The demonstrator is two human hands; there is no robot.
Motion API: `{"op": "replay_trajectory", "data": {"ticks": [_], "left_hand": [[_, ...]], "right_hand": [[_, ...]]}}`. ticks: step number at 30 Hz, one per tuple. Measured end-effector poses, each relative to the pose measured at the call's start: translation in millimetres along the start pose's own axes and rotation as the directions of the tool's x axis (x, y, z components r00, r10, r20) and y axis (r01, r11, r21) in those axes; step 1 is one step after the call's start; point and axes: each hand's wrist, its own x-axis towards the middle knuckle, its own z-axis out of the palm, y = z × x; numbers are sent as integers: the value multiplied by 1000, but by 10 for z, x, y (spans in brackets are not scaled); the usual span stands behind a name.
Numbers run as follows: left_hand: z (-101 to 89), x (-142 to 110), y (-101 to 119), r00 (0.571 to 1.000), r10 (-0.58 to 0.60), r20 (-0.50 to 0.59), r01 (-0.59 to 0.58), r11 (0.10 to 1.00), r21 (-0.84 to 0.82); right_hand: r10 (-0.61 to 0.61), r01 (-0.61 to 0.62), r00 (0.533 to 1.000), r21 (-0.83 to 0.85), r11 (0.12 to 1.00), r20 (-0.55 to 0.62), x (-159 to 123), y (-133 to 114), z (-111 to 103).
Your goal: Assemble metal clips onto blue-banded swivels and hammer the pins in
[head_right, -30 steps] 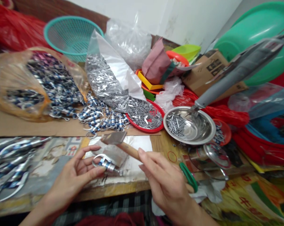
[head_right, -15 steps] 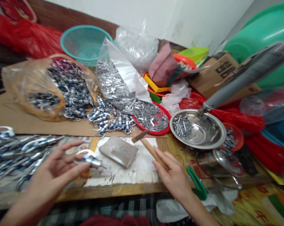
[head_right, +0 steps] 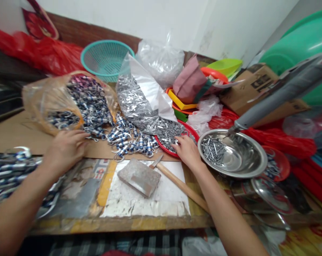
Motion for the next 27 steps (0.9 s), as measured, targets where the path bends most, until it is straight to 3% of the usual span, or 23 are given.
{"op": "replay_trajectory", "data": {"ticks": [3, 7, 10, 14, 16, 18, 20, 22, 24, 25, 27], "left_hand": [[186, 301, 24, 995, 50, 81, -56, 996, 74], [305, 453, -9, 993, 66, 94, -76, 991, 106], [279, 486, 47, 999, 50, 15, -51, 995, 88], [153, 441, 263, 985, -6, -171, 7, 1000, 7], [92, 323, 453, 968, -31, -249, 17, 998, -58], [63, 132, 697, 953, -44, -299, 0, 990, -144], [75, -99, 969, 924, -79, -375, -66, 931, -359], [117, -327, 1226, 936, -100, -338, -80, 874, -480], [159, -520, 1425, 970, -90, -228, -68, 794, -604], [170, -595, 1493, 985, -72, -159, -52, 747, -663], [162, -697, 1553, 996, -47, -75, -24, 670, -742]], "right_hand": [[39, -38, 998, -8, 999, 41, 245, 100, 156], [83, -83, 997, 32, 996, 3, 246, 111, 271], [129, -123, 990, 104, 987, -49, 214, 135, 252], [216, -180, 965, 230, 956, -145, 213, 161, 135], [281, -211, 940, 321, 923, -191, 151, 51, 60], [333, -224, 921, 423, 878, -204, 7, -208, -10], [360, -214, 921, 580, 786, -148, -197, -595, -59], [387, -225, 920, 900, 373, 69, -401, -1011, -80], [424, -198, 894, 977, 78, 147, -543, -1338, -71], [445, -188, 879, 982, -11, 173, -585, -1443, -59], [464, -193, 861, 977, -85, 210, -622, -1532, -29]]}}
